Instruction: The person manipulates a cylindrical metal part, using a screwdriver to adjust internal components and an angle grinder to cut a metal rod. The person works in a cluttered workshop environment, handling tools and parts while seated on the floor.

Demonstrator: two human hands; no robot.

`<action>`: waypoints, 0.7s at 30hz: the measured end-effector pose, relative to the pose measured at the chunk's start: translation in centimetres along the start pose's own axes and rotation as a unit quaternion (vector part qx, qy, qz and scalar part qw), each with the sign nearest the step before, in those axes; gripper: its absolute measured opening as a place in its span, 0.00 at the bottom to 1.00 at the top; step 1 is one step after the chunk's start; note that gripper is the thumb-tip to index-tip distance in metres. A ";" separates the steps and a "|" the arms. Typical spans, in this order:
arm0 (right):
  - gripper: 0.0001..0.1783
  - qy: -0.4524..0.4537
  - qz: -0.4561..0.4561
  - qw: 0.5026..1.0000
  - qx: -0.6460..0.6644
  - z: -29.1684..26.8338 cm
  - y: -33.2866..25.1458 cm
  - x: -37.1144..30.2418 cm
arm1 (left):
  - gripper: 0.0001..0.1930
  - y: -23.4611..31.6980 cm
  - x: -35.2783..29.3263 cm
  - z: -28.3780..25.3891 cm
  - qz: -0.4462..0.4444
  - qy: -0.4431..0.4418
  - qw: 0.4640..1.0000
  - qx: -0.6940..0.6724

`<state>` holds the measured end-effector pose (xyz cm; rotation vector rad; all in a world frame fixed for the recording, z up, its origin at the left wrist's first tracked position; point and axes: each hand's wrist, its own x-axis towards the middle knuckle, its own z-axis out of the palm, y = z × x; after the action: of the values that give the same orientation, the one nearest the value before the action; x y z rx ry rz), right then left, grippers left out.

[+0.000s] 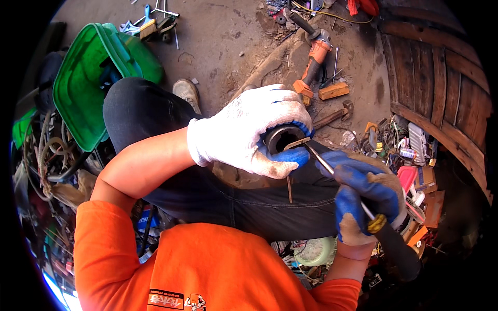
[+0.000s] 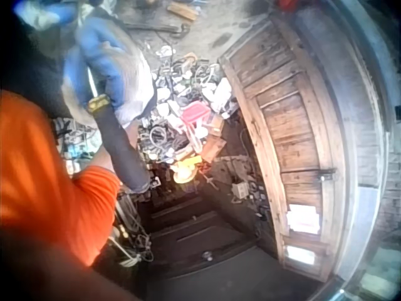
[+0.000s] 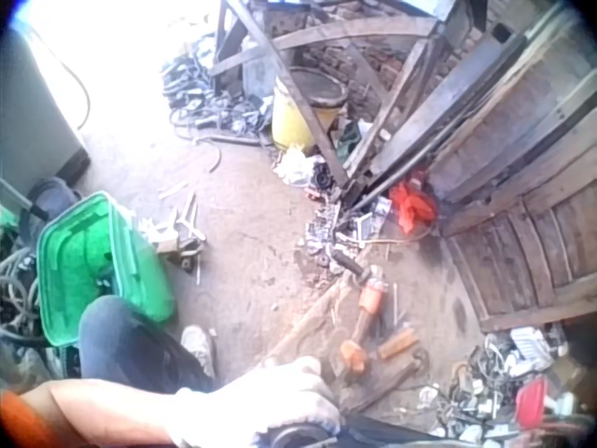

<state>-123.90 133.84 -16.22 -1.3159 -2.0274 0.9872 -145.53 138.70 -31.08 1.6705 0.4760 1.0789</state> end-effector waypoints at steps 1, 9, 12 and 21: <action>0.26 -0.025 -0.003 1.000 -0.002 -0.9 0.4 -0.1 | 0.22 0.0 0.1 0.0 0.000 0.003 1.000 -0.003; 0.18 0.194 0.211 0.958 0.012 -8.1 5.8 -0.2 | 0.17 -3.5 0.4 1.0 -0.139 0.005 0.988 0.063; 0.15 0.167 0.255 0.952 0.036 -10.9 16.6 -2.8 | 0.17 -8.0 0.9 2.4 -0.336 0.017 0.941 0.025; 0.22 -0.079 0.512 0.755 -0.403 1.7 42.3 -14.3 | 0.16 -30.2 -7.1 -1.0 -0.458 -0.015 0.875 0.156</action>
<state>-96.86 131.24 -51.74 -3.1011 -1.8155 0.5485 -144.24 145.37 -61.40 1.4330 1.3116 0.2682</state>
